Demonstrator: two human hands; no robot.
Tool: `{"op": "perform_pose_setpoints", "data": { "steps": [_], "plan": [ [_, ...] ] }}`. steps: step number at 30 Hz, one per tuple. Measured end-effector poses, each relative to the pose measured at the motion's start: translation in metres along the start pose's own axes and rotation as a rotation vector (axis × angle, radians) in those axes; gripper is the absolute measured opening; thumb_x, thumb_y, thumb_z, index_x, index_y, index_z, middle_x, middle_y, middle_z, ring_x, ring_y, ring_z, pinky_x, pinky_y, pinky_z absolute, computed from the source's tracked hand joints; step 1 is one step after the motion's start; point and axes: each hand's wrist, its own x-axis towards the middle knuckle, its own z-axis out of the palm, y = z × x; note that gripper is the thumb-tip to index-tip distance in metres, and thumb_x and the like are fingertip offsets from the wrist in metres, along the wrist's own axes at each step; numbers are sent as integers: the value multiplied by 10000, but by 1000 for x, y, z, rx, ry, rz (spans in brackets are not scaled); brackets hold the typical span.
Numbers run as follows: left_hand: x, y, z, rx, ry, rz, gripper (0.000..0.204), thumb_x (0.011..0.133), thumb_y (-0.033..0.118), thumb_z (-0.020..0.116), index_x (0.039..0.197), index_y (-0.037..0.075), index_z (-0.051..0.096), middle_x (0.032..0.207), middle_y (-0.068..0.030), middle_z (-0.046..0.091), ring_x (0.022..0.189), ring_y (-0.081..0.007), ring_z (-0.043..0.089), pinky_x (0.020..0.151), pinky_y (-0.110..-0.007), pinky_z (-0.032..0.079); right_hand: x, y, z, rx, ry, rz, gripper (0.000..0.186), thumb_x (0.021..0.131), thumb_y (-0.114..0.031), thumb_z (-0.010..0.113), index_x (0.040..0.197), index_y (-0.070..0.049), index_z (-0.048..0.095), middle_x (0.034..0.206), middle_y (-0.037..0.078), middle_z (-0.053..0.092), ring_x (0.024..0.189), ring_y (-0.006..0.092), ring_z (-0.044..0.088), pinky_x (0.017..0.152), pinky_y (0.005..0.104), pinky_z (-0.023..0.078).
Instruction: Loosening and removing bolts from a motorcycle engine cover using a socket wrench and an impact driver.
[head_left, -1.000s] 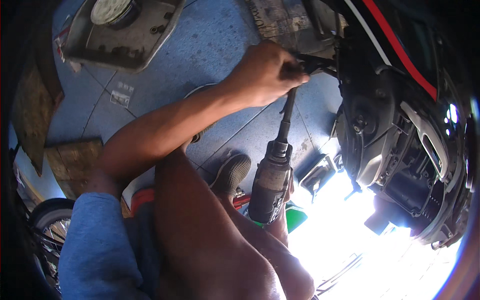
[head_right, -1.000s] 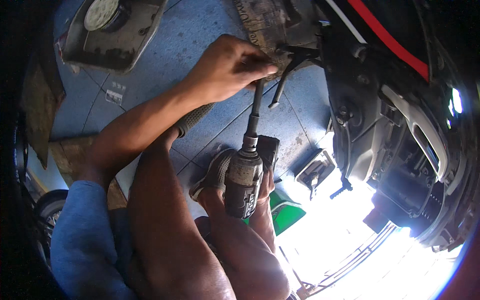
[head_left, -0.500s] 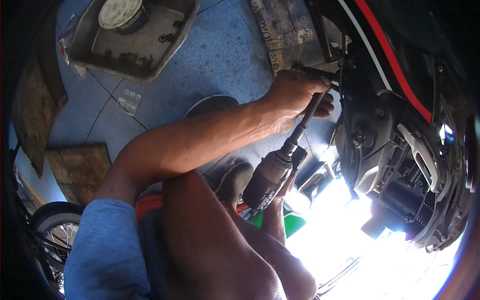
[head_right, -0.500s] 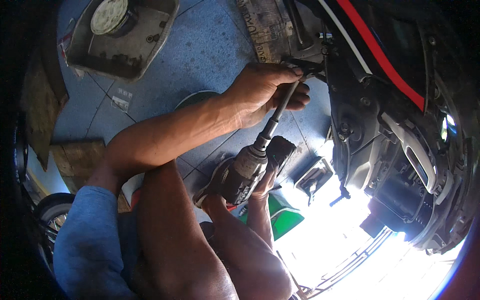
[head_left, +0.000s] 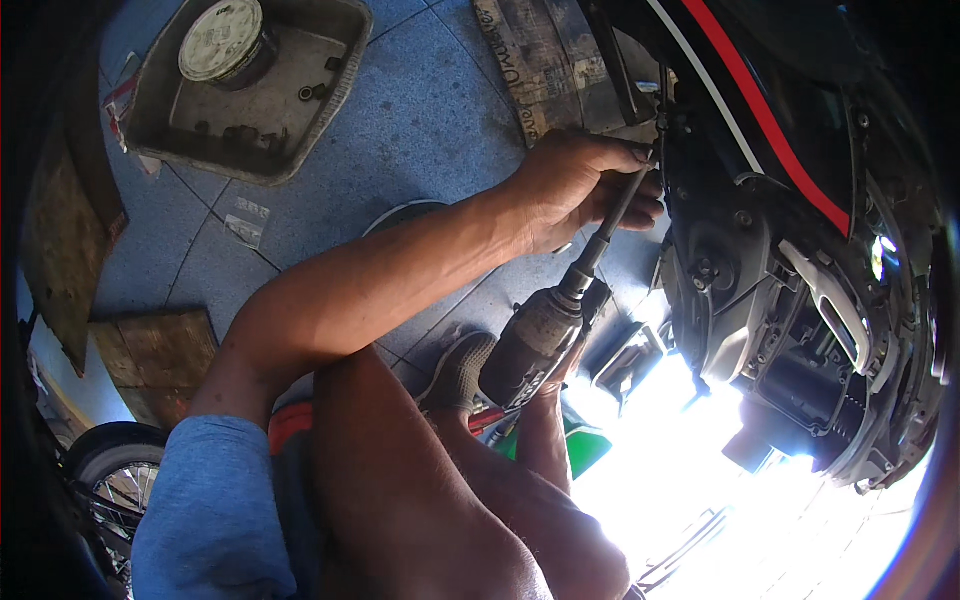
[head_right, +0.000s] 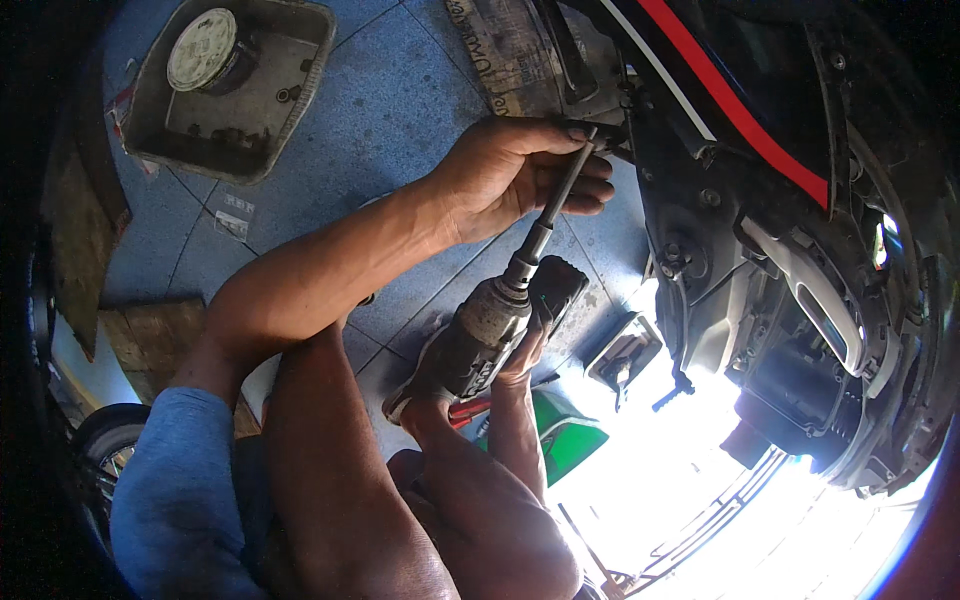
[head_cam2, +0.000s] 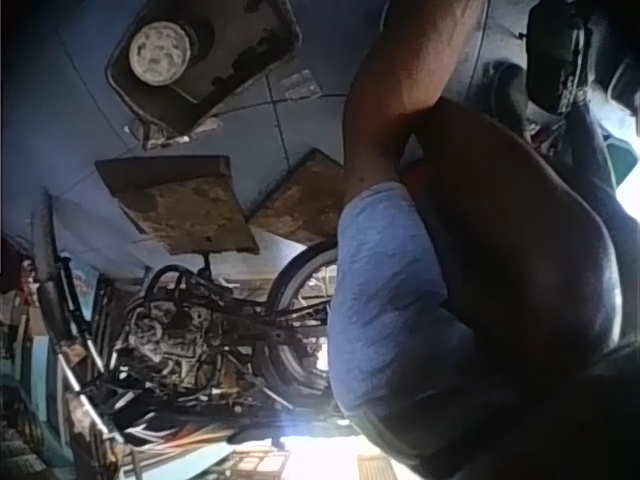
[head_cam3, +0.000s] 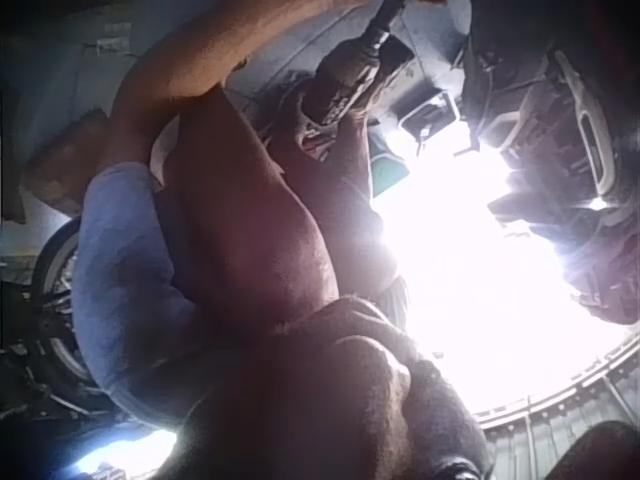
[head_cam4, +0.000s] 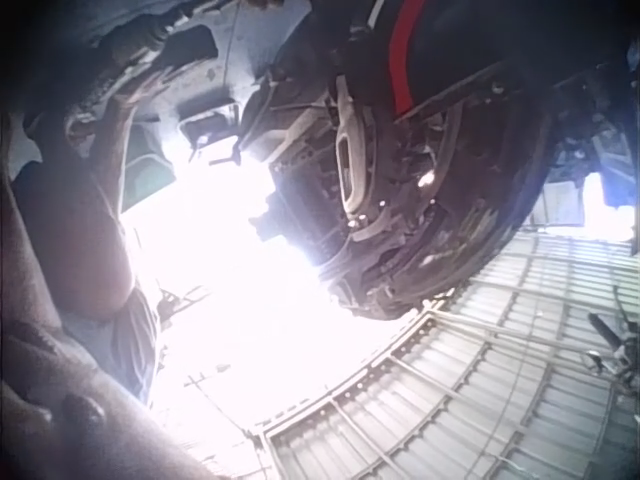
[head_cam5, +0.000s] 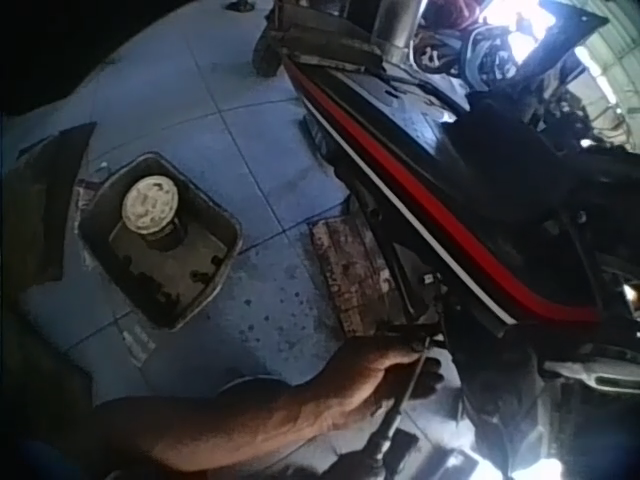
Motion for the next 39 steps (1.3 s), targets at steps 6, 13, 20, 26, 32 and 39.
{"op": "perform_pose_setpoints", "data": {
  "steps": [6, 13, 20, 26, 32, 39],
  "plan": [
    [2, -2, 0, 63, -11, -21, 325, 875, 216, 587, 1034, -67, 573, 894, -229, 638, 808, -294, 681, 750, -400, 587, -2, -5, -4, -54, 7, -12, 477, 870, -257, 579, 1232, 27, 453, 1156, 197, 557, 1025, 316, 577, 916, 438, 457],
    [9, -4, 1, 199, 21, 19, 344, 876, 270, 623, 1010, -46, 601, 897, -186, 650, 804, -269, 683, 725, -380, 584, 4, -48, 11, 688, -219, 358, 447, 957, -337, 362, 1227, 1, 476, 1121, 160, 585, 987, 268, 602, 865, 413, 504],
    [22, -11, 4, 200, 144, 92, 209, 880, 133, 628, 990, -45, 614, 923, -166, 649, 797, -255, 680, 748, -359, 576, 6, -69, 31, 664, -106, 369, 488, 954, -369, 311, 1244, -16, 481, 1104, 150, 595, 960, 260, 616, 847, 408, 527],
    [41, -24, 1, 253, 131, 159, 160, 875, 116, 628, 988, 2, 626, 903, -139, 652, 764, -216, 668, 704, -313, 561, 7, -86, 38, 604, -89, 372, 534, 936, -425, 334, 1262, -24, 470, 1122, 167, 589, 971, 292, 613, 844, 438, 526],
    [83, -24, -3, 388, 275, 310, 142, 866, 158, 643, 902, 22, 659, 826, -74, 651, 689, -150, 609, 639, -284, 507, 7, -76, 33, 765, -97, 439, 609, 918, -507, 377, 1289, -28, 445, 1146, 203, 577, 980, 339, 605, 855, 474, 515],
    [121, -39, -16, 854, 250, 727, 150, 863, 155, 628, 904, 19, 675, 805, -81, 644, 794, -171, 612, 678, -317, 497, -2, -72, 27, 844, -15, 403, 604, 938, -510, 375, 1320, -43, 410, 1150, 199, 572, 971, 332, 609, 834, 467, 526]
  ]
}}
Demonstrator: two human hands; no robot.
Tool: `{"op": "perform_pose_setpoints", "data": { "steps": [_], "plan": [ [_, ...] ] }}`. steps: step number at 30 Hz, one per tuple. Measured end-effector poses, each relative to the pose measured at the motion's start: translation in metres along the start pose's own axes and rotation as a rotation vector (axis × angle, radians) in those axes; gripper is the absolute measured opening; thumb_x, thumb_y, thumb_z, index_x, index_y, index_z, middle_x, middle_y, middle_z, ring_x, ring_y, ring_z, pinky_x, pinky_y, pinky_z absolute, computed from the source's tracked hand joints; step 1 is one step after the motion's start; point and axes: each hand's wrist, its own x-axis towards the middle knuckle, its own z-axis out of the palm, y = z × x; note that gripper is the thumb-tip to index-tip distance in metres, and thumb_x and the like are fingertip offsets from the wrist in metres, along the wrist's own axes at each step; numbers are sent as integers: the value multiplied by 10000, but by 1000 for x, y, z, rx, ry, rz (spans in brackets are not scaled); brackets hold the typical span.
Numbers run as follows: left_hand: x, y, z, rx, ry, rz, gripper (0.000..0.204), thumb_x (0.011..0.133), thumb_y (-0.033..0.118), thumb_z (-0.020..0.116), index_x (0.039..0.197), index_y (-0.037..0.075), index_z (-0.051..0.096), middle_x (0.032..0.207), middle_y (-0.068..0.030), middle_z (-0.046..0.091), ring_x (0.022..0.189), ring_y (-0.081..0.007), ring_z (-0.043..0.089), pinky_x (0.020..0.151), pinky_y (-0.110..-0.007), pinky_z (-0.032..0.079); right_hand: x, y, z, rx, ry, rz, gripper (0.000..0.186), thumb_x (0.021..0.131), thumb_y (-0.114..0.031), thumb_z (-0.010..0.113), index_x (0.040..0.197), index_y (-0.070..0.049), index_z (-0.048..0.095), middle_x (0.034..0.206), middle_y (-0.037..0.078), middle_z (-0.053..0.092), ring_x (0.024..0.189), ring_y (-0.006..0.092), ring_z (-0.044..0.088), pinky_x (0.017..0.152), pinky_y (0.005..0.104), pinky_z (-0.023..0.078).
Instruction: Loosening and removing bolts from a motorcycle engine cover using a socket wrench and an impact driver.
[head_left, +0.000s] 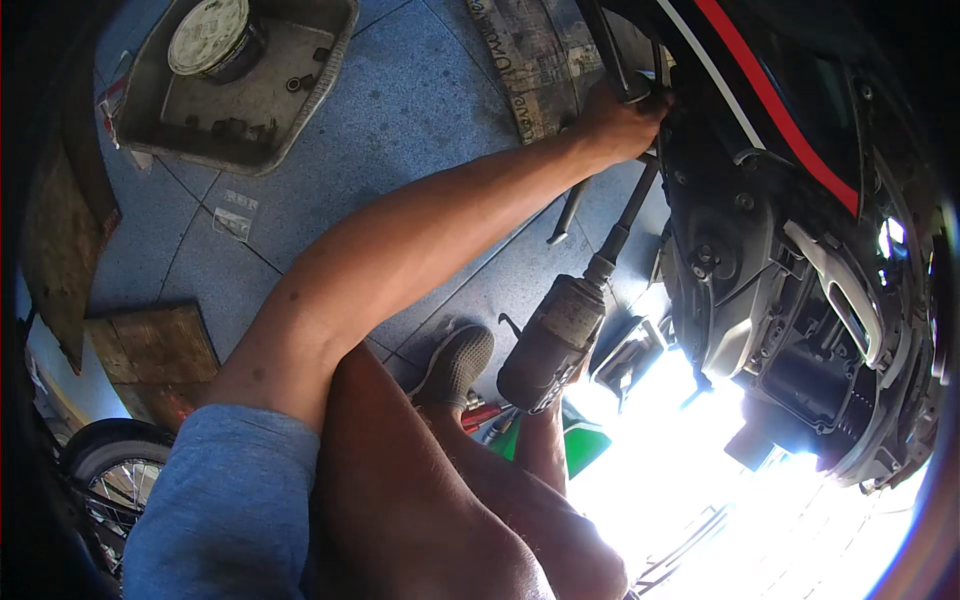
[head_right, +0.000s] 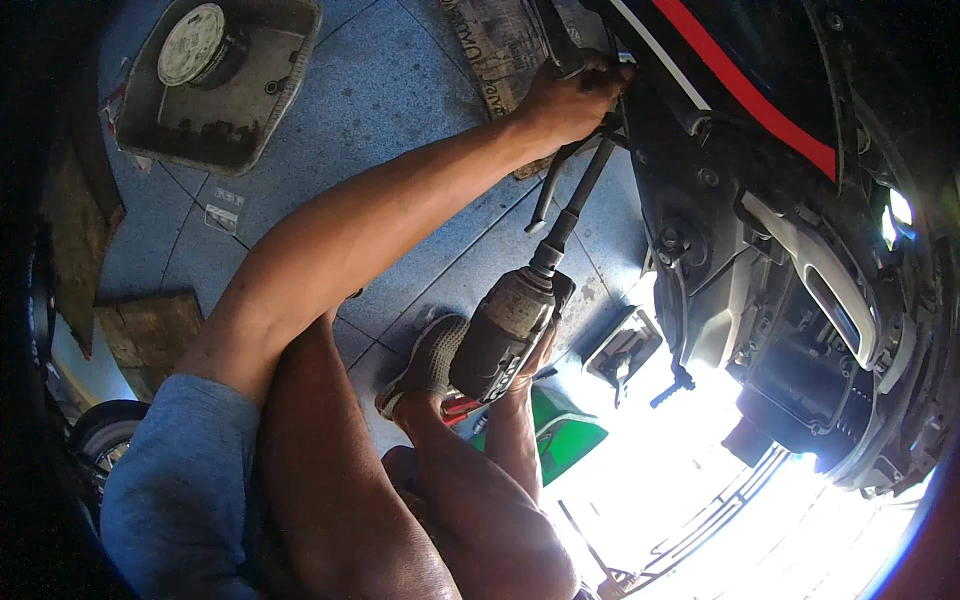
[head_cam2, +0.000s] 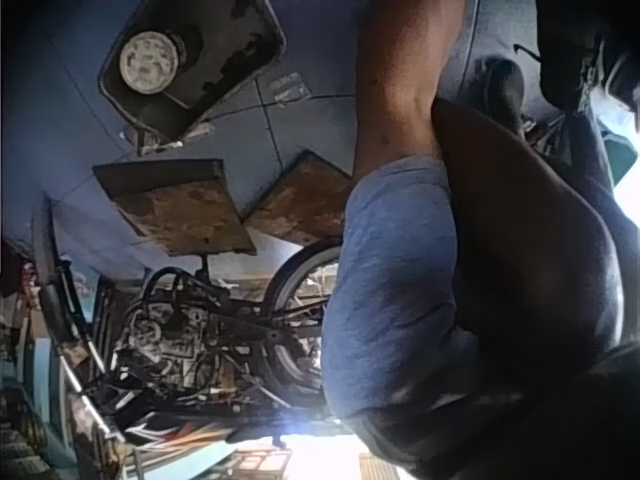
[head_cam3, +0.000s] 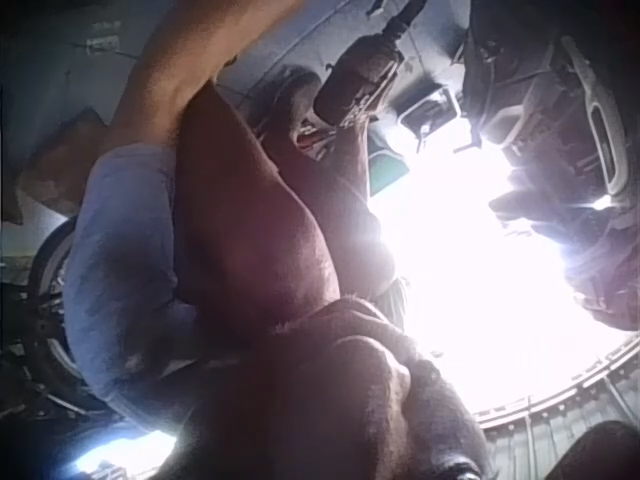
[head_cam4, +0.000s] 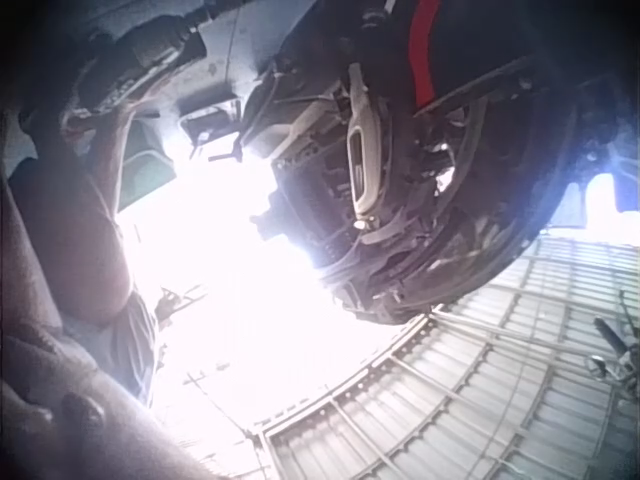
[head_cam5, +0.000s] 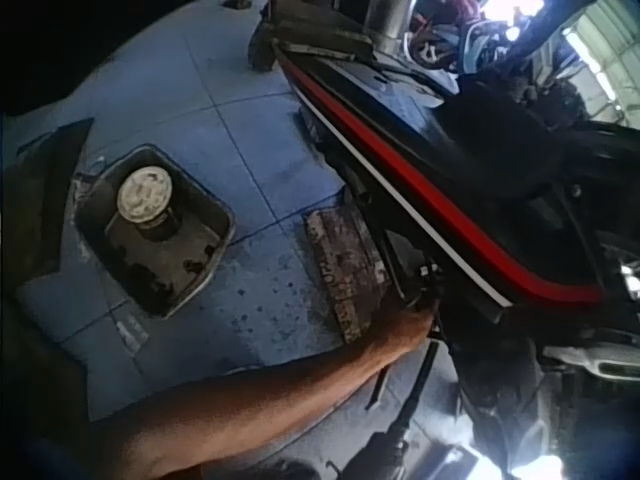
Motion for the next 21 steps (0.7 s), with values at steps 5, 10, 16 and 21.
{"op": "perform_pose_setpoints", "data": {
  "steps": [5, 10, 16, 21],
  "plan": [
    [-2, -24, -3, 749, 47, 683, 171, 827, 126, 604, 969, 70, 682, 986, -97, 621, 854, -232, 622, 707, -325, 509, 3, -8, 6, 166, -63, 140, 615, 926, -526, 399, 1311, -46, 421, 1137, 191, 573, 953, 328, 608, 807, 465, 529],
    [-1, -18, -17, 524, -101, 524, 218, 882, 235, 596, 1024, 88, 671, 1034, -91, 611, 817, -233, 627, 704, -326, 514, 0, -6, 6, 7, -74, -25, 608, 933, -502, 386, 1335, -45, 386, 1190, 201, 536, 1004, 348, 584, 839, 474, 513],
    [11, -8, -24, 372, -265, 293, 270, 921, 292, 578, 1027, 60, 664, 901, -105, 647, 801, -216, 633, 693, -320, 499, 1, -8, -2, 121, -132, 54, 625, 926, -520, 372, 1364, -74, 362, 1217, 212, 520, 1050, 359, 564, 885, 516, 482],
    [14, -4, -24, 430, -313, 321, 247, 930, 253, 561, 1053, 59, 652, 865, -112, 655, 814, -200, 629, 702, -337, 495, 7, -5, -3, 86, -258, -46, 588, 942, -495, 356, 1346, -68, 383, 1208, 214, 526, 1027, 350, 577, 863, 501, 500]
  ]
}}
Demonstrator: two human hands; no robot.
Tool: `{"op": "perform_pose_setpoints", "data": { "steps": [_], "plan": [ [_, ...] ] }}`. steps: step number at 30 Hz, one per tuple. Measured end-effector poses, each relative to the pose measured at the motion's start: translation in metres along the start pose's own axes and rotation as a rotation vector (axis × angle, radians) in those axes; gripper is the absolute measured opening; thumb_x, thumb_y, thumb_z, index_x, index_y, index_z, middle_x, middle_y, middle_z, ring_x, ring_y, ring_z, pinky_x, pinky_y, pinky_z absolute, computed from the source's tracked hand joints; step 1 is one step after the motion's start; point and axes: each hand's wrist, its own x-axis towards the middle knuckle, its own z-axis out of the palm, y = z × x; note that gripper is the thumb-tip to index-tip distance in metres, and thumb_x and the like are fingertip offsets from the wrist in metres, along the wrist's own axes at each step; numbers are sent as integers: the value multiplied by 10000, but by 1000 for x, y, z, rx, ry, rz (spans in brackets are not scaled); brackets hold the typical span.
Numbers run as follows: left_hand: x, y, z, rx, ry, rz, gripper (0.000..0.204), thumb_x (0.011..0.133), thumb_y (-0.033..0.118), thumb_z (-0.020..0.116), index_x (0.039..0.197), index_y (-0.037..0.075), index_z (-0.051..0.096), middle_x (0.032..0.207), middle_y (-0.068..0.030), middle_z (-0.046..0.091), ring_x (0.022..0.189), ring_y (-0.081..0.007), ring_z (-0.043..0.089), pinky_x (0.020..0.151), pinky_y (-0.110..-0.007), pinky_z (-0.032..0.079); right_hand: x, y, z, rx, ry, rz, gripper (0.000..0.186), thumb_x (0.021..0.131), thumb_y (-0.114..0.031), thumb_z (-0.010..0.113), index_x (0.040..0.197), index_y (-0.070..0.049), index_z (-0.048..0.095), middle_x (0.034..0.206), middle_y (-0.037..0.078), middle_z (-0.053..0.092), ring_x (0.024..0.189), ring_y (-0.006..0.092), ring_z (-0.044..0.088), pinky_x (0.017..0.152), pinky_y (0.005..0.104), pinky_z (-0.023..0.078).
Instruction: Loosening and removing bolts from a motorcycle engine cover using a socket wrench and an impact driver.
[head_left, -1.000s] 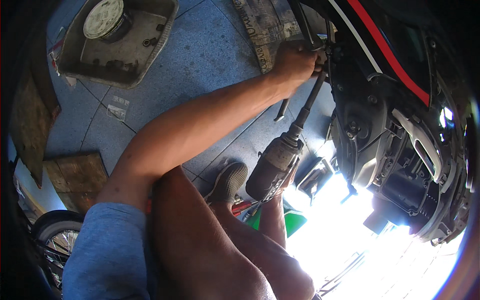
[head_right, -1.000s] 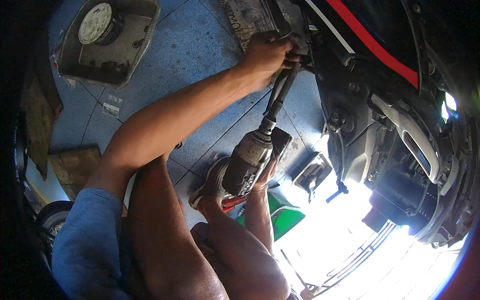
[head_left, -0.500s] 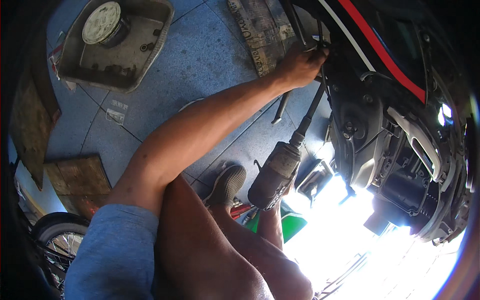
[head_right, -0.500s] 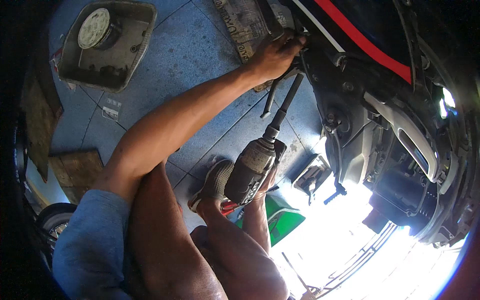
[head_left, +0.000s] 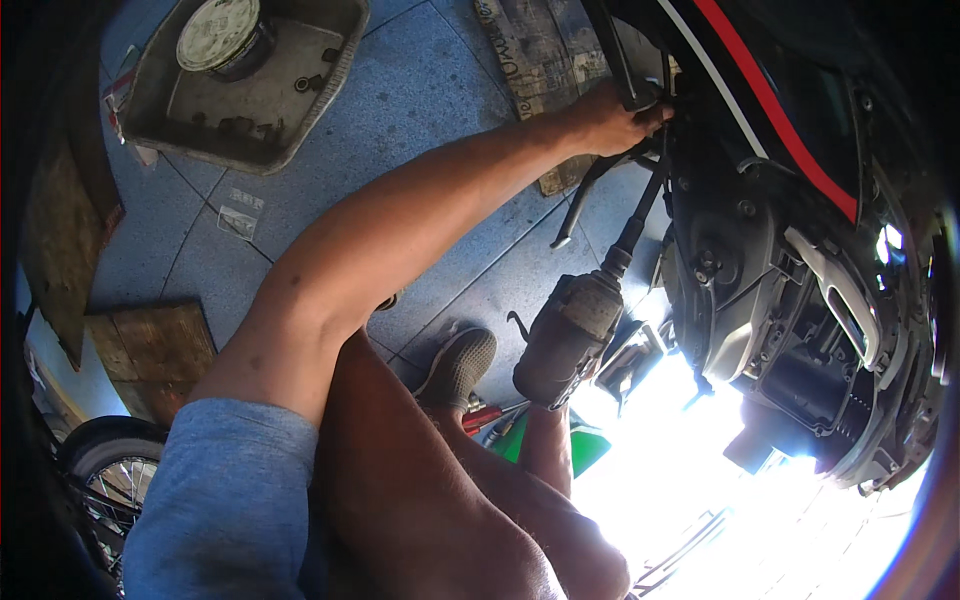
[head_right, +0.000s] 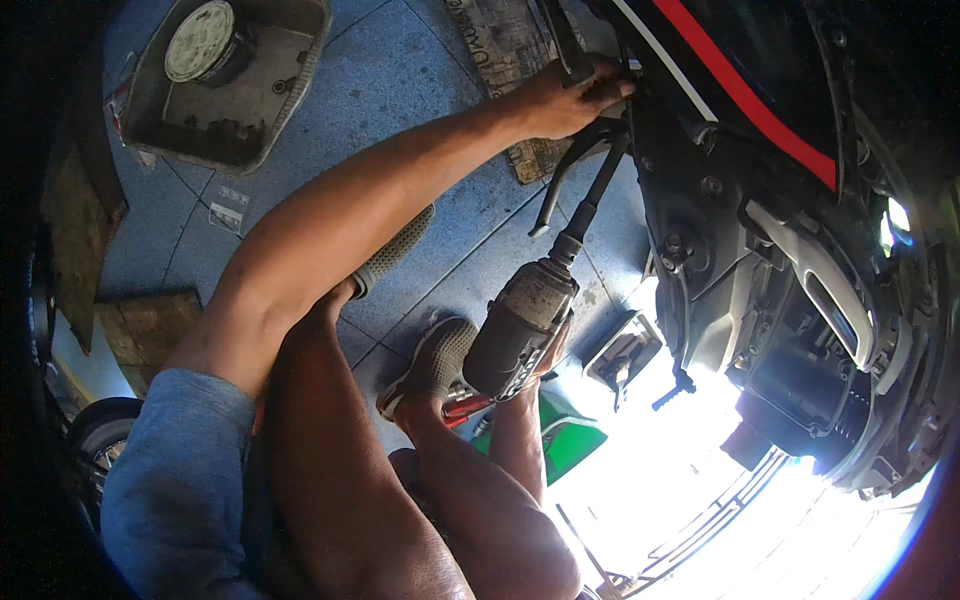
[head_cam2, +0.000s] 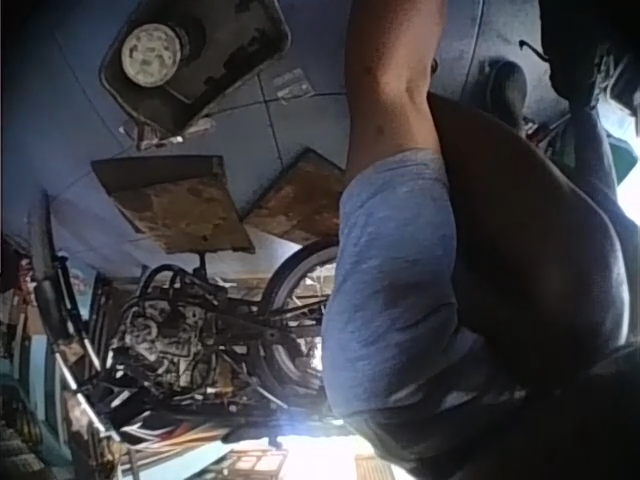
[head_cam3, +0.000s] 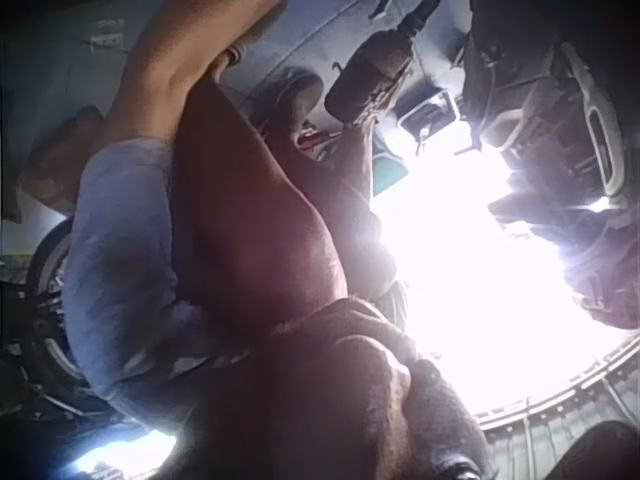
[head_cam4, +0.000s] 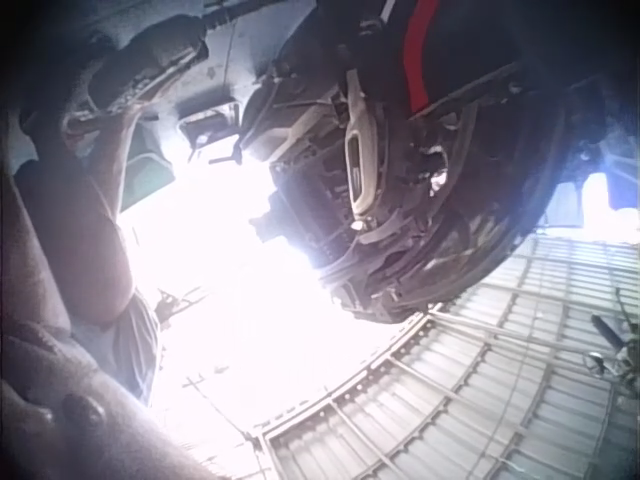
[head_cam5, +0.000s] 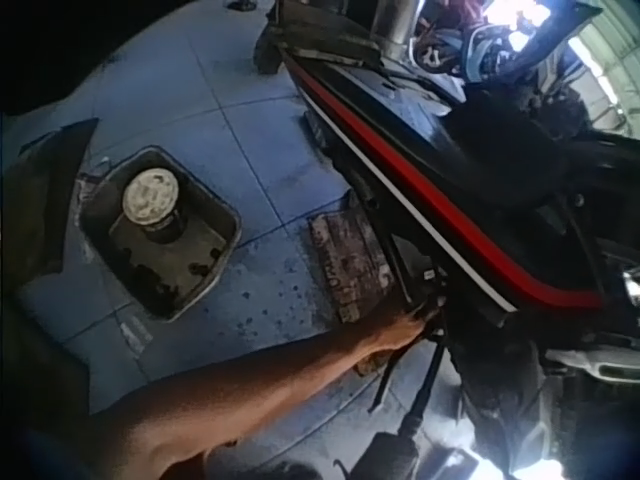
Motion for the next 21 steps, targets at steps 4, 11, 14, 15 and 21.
{"op": "perform_pose_setpoints", "data": {
  "steps": [4, 11, 14, 15, 21],
  "plan": [
    [-19, 16, 7, -467, 16, -353, 231, 926, 190, 543, 1051, 10, 619, 959, -139, 642, 863, -233, 633, 758, -365, 519, 3, -1, 19, 98, -33, 34, 579, 950, -483, 346, 1329, -48, 396, 1207, 217, 533, 1011, 343, 587, 824, 481, 525],
    [-51, 39, -29, -1258, 283, -1030, 181, 900, -46, 483, 1060, -121, 515, 1031, -229, 584, 976, -307, 630, 880, -367, 576, -2, 8, 48, -128, 311, 86, 609, 941, -492, 365, 1262, 19, 445, 1069, 200, 611, 884, 305, 643, 797, 411, 545],
    [-48, 48, -43, -1253, 269, -995, 188, 895, -39, 501, 1049, -149, 503, 1019, -243, 584, 938, -313, 644, 878, -374, 575, 5, 8, 42, -128, 182, 309, 613, 938, -510, 329, 1259, -3, 454, 1090, 208, 596, 934, 319, 627, 821, 438, 537],
    [-48, 50, -46, -1265, 257, -947, 187, 892, -32, 517, 1036, -150, 512, 1024, -248, 585, 930, -307, 649, 877, -372, 575, 3, 9, 41, -123, 178, 307, 613, 938, -510, 329, 1259, -3, 454, 1090, 208, 596, 934, 319, 627, 821, 438, 537],
    [-49, 54, -52, -1194, 124, -919, 167, 876, 4, 575, 961, -137, 554, 989, -244, 594, 932, -296, 656, 868, -371, 574, -12, 14, 38, -263, 200, 162, 460, 949, -382, 422, 1202, -6, 498, 1085, 202, 606, 949, 295, 631, 803, 417, 544]
  ]
}}
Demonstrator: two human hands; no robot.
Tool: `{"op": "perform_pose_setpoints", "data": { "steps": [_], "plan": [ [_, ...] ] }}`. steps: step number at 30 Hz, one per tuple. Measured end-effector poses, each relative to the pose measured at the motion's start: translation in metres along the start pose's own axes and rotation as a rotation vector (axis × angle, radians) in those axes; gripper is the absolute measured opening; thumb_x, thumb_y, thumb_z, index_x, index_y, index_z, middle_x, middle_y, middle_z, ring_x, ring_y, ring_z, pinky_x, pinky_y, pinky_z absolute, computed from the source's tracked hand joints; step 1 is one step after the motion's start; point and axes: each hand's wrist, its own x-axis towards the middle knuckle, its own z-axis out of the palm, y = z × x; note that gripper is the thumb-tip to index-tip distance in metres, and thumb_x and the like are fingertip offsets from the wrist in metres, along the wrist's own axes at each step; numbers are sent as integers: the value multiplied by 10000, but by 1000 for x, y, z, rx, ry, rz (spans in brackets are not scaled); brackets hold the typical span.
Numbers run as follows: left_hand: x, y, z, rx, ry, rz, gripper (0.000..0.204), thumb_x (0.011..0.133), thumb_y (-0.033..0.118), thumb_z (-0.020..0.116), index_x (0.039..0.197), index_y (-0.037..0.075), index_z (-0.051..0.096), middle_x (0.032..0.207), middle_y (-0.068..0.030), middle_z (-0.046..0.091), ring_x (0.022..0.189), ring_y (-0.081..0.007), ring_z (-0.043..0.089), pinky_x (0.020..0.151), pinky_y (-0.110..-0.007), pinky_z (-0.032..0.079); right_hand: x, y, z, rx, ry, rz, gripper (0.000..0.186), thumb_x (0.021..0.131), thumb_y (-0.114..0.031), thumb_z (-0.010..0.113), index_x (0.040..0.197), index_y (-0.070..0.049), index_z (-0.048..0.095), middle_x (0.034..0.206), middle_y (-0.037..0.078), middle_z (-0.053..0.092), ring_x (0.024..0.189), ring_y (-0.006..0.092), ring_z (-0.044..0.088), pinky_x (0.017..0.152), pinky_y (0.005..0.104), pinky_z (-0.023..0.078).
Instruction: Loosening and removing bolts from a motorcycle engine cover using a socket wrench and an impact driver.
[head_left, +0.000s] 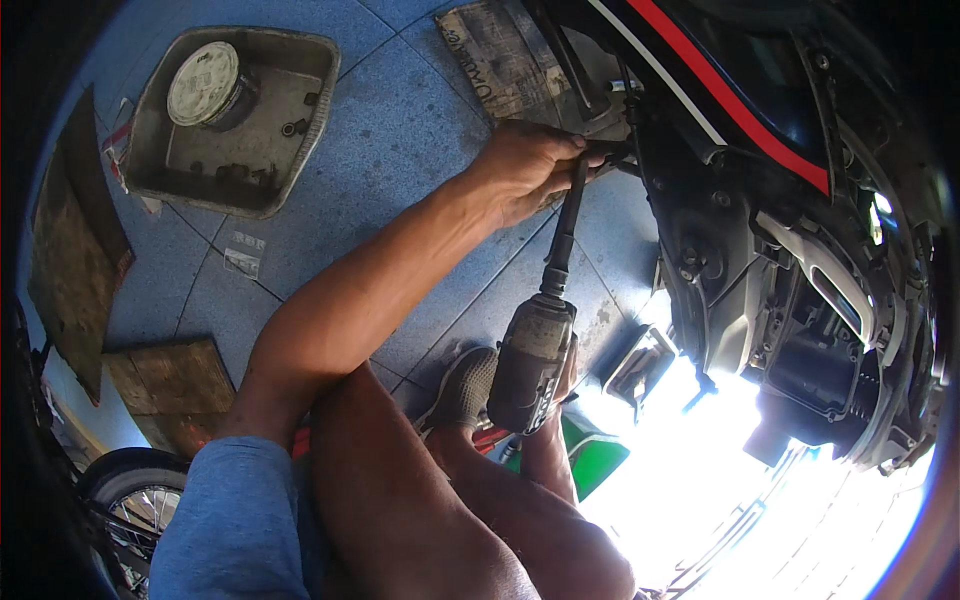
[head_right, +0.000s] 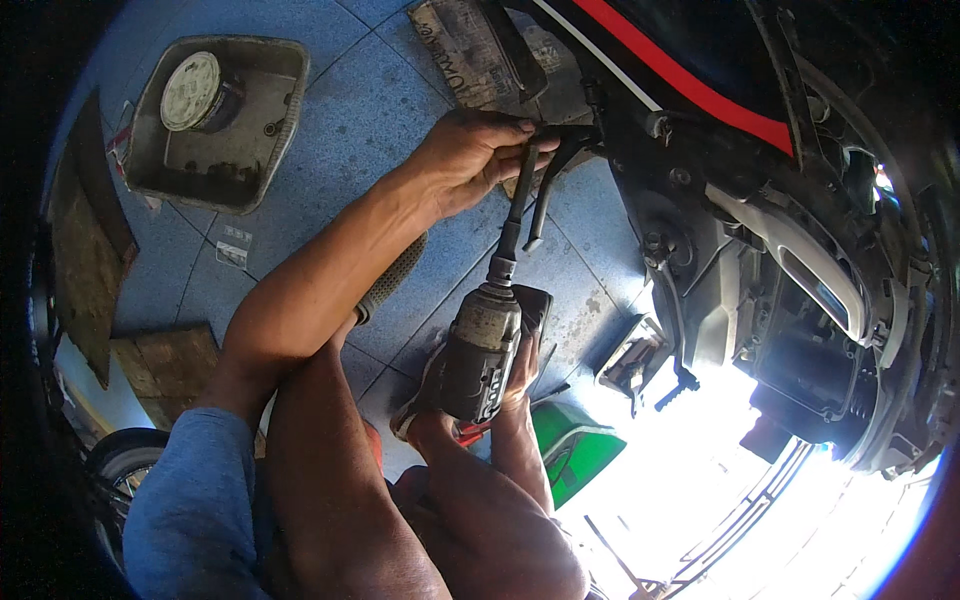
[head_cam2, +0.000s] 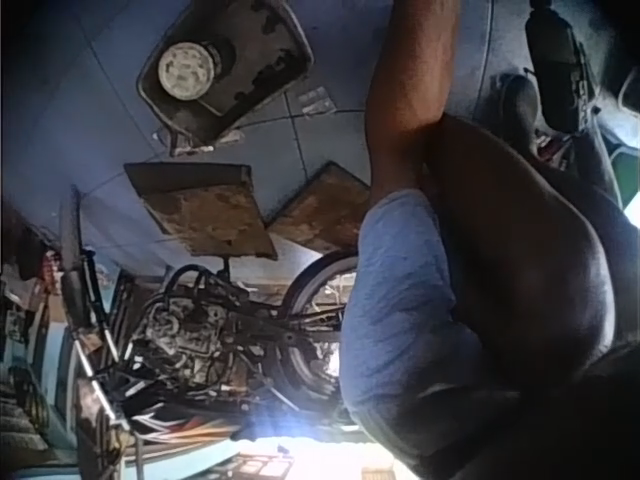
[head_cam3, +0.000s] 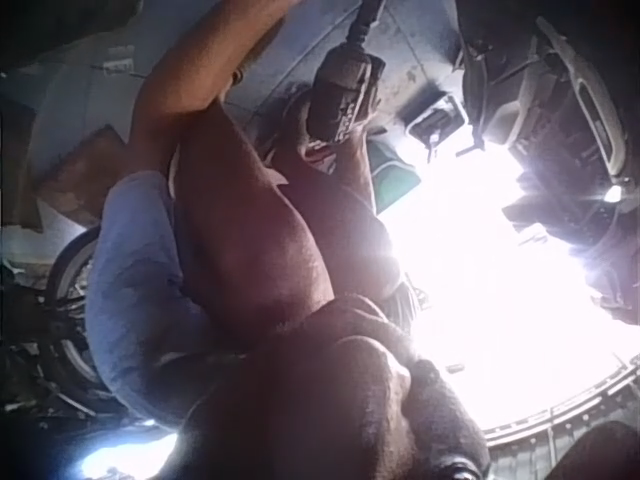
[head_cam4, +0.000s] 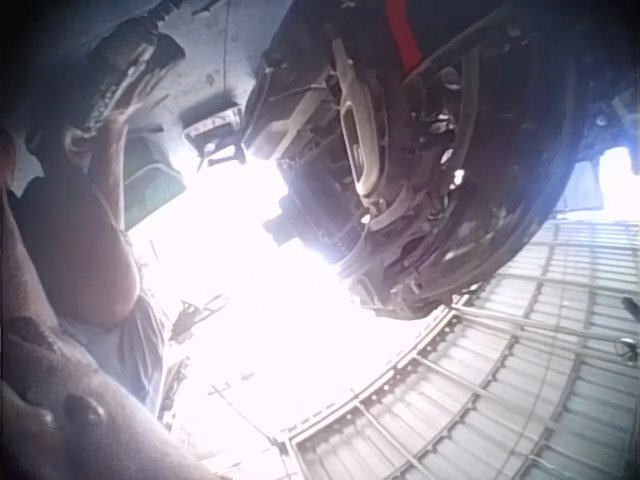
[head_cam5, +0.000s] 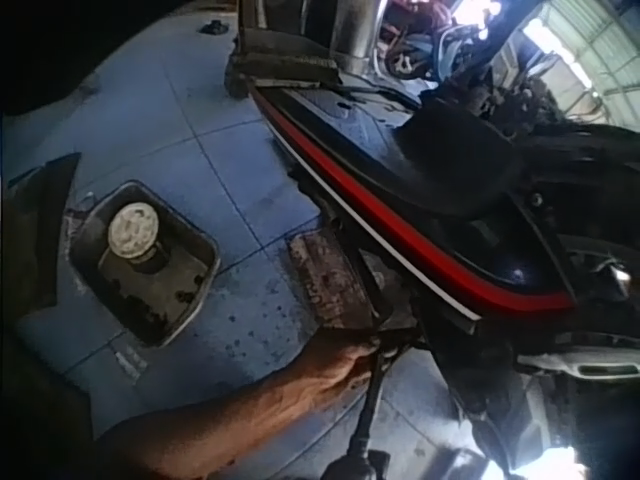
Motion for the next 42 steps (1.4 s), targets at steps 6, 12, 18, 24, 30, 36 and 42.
{"op": "perform_pose_setpoints", "data": {
  "steps": [6, 12, 18, 24, 30, 36, 42],
  "plan": [
    [-5, 1, 6, 21, 103, -65, 185, 874, 41, 598, 991, -99, 568, 976, -245, 611, 917, -306, 661, 822, -375, 584, -1, -10, -4, -1555, -15, -981, 492, 729, -175, 750, 1114, 40, 532, 976, 191, 638, 849, 321, 651, 753, 409, 537],
    [-7, -1, 11, 77, 125, -16, 223, 885, 81, 589, 973, -122, 563, 902, -254, 629, 786, -276, 674, 585, -332, 586, 5, -7, -17, -1649, -31, -1041, 476, 687, -208, 775, 1031, 48, 569, 954, 187, 628, 854, 357, 633, 743, 420, 527],
    [-9, 0, 14, -7, 43, -5, 212, 885, 53, 564, 980, -136, 548, 894, -268, 630, 690, -288, 678, 603, -350, 611, 7, 3, -17, -971, 150, -571, 468, 702, -197, 766, 1035, 61, 562, 980, 198, 627, 856, 373, 633, 760, 429, 524],
    [-4, 6, 11, 10, -41, -71, 217, 907, 41, 531, 1045, -125, 507, 919, -277, 615, 823, -352, 675, 714, -383, 619, -17, -58, 22, 210, 66, 202, 454, 827, -241, 692, 1144, 50, 546, 1009, 194, 634, 883, 313, 651, 798, 411, 541],
    [17, -11, 20, -211, 68, -20, 214, 905, 85, 563, 1003, -103, 538, 944, -242, 606, 827, -324, 674, 727, -374, 615, 4, -88, 46, -854, -177, 35, 622, 979, -501, 238, 1302, -8, 434, 1168, 191, 587, 1021, 265, 607, 839, 381, 526],
    [34, 2, 20, -207, -40, -83, 197, 873, 119, 631, 944, -59, 586, 881, -163, 631, 803, -259, 668, 695, -388, 606, 18, -51, 65, -277, -25, 80, 740, 914, -633, 292, 1318, -27, 422, 1142, 183, 593, 1007, 275, 604, 886, 385, 501],
    [51, -25, 18, -61, -22, -25, 152, 829, 173, 712, 885, 41, 662, 838, -60, 671, 738, -136, 614, 646, -326, 465, 23, 6, 63, 26, 151, -164, 570, 964, -485, 358, 1286, -24, 458, 1142, 161, 596, 977, 265, 611, 881, 383, 513]
  ]
}}
